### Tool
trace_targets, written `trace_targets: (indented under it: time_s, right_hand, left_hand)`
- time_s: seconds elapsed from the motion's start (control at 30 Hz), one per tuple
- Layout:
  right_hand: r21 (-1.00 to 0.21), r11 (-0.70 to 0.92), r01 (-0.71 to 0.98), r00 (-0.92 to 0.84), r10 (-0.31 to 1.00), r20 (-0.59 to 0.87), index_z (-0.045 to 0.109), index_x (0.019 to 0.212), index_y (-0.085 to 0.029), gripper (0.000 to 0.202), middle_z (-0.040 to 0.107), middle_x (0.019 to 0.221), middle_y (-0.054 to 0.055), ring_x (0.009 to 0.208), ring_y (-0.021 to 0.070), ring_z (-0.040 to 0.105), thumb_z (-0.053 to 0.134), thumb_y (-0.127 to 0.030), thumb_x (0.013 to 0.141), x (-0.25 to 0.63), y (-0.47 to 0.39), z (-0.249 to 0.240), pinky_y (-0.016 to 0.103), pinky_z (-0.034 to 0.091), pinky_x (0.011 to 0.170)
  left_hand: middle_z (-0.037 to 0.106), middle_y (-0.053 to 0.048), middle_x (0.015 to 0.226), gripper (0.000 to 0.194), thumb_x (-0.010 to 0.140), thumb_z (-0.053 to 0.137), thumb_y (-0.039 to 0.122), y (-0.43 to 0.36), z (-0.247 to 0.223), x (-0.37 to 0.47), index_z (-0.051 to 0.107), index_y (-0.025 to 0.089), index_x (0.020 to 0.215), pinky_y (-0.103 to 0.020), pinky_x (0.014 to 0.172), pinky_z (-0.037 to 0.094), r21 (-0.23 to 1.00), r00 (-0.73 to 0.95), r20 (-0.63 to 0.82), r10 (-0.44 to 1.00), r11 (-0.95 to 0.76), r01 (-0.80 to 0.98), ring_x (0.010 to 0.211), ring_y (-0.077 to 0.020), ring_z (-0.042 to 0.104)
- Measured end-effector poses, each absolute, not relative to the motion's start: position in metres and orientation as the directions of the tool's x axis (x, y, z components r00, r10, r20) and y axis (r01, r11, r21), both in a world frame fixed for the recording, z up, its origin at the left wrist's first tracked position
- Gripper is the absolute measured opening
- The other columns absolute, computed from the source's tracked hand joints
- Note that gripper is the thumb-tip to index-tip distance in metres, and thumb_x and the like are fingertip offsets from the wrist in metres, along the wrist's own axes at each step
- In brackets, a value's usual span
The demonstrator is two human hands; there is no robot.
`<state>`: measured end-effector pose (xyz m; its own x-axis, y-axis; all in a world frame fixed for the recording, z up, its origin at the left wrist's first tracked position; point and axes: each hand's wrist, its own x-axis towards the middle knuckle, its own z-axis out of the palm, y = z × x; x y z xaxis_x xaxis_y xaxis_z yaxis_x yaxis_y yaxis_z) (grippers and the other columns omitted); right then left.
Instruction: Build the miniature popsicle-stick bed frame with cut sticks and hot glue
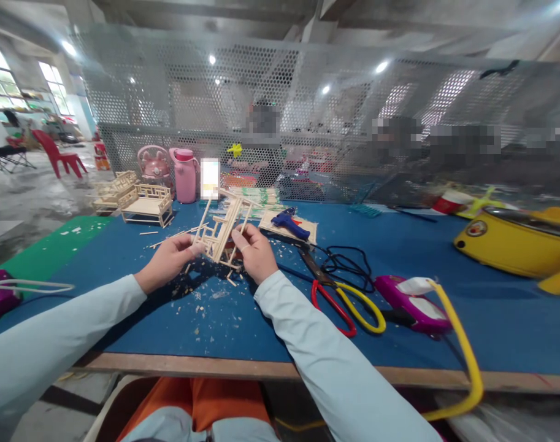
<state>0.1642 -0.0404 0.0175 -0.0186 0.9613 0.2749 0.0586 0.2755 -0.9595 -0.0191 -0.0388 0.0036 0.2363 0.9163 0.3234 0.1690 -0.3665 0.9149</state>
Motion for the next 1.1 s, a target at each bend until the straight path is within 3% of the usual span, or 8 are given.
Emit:
trace_targets:
  time_s: [0.1,0.2,0.43,0.57,0.77,0.93,1.03,1.1]
  right_hand:
    - [-0.962,0.253,0.102,-0.020,0.967,0.252,0.052,0.074,-0.021,0.031,0.062,0.071,0.000,0.064,0.0155,0.061,0.064,-0.048,0.066,0.165,-0.039,0.016,0.025,0.048,0.048]
    - [-0.976,0.144,0.164,-0.059,0.989,0.136,0.054,0.070,-0.019,0.031,0.061,0.061,0.000,0.050,0.0126,0.057,0.065,-0.048,0.065,0.164,-0.037,0.011,0.021,0.041,0.039]
    - [-0.857,0.042,0.514,-0.160,0.986,-0.048,0.052,0.045,-0.017,0.049,0.050,0.036,-0.001,0.027,0.0061,0.038,0.050,-0.053,0.078,0.161,-0.039,0.009,0.021,0.030,0.033]
    - [-0.744,0.090,0.662,-0.285,0.949,-0.138,0.053,0.041,-0.018,0.051,0.049,0.034,-0.001,0.026,0.0067,0.038,0.053,-0.056,0.075,0.167,-0.044,0.013,0.022,0.030,0.032]
    - [-0.767,0.135,0.628,-0.409,0.895,-0.177,0.056,0.048,-0.018,0.035,0.051,0.038,-0.003,0.032,0.0066,0.042,0.064,-0.048,0.066,0.177,-0.052,0.025,0.019,0.031,0.033]
    - [-0.806,0.128,0.578,-0.383,0.914,-0.129,0.053,0.047,-0.018,0.033,0.053,0.041,-0.003,0.034,0.0060,0.043,0.067,-0.044,0.061,0.193,-0.057,0.040,0.019,0.033,0.035]
    - [-0.837,0.097,0.538,-0.440,0.880,-0.181,0.056,0.050,-0.016,0.034,0.053,0.041,-0.002,0.035,0.0067,0.045,0.068,-0.046,0.059,0.210,-0.060,0.050,0.019,0.033,0.035]
    - [-0.902,0.101,0.419,-0.485,0.865,-0.129,0.055,0.051,-0.016,0.037,0.052,0.041,-0.002,0.034,0.0070,0.043,0.068,-0.050,0.058,0.220,-0.061,0.054,0.019,0.030,0.034]
  left_hand:
    - [0.061,-0.004,0.081,0.019,0.075,0.058,0.033,-0.038,0.010,-0.024,0.065,0.015,0.074,-0.027,0.073,0.044,0.822,0.170,0.492,0.854,-0.520,0.231,0.078,-0.0152,0.054]
    - [0.057,-0.006,0.096,0.018,0.071,0.061,0.029,-0.035,0.014,-0.028,0.066,0.017,0.084,-0.026,0.077,0.046,0.764,0.138,0.591,0.795,-0.607,0.220,0.090,-0.0165,0.054]
    - [0.050,-0.009,0.110,0.033,0.070,0.064,0.026,-0.023,0.016,-0.032,0.061,0.017,0.101,-0.026,0.079,0.050,0.720,0.162,0.630,0.759,-0.650,0.245,0.095,-0.0157,0.054]
    - [0.049,-0.009,0.109,0.029,0.074,0.060,0.027,-0.025,0.014,-0.029,0.060,0.017,0.102,-0.024,0.073,0.050,0.673,0.229,0.638,0.735,-0.677,0.298,0.093,-0.0151,0.053]
    - [0.052,-0.010,0.106,0.042,0.077,0.057,0.030,-0.031,0.003,-0.027,0.049,0.016,0.116,-0.023,0.065,0.048,0.774,0.233,0.533,0.814,-0.580,0.257,0.084,-0.0145,0.053]
    - [0.054,-0.008,0.099,0.038,0.088,0.033,0.039,-0.029,0.001,-0.031,0.047,0.015,0.115,-0.027,0.067,0.048,0.845,0.244,0.463,0.852,-0.507,0.169,0.082,-0.0148,0.053]
    - [0.053,-0.008,0.102,0.043,0.081,0.051,0.036,-0.029,0.001,-0.033,0.044,0.017,0.119,-0.026,0.066,0.048,0.790,0.304,0.479,0.824,-0.555,0.260,0.084,-0.0148,0.052]
    - [0.051,-0.009,0.107,0.053,0.074,0.061,0.030,-0.029,0.000,-0.033,0.041,0.017,0.122,-0.025,0.065,0.048,0.730,0.356,0.493,0.794,-0.600,0.327,0.085,-0.0147,0.051]
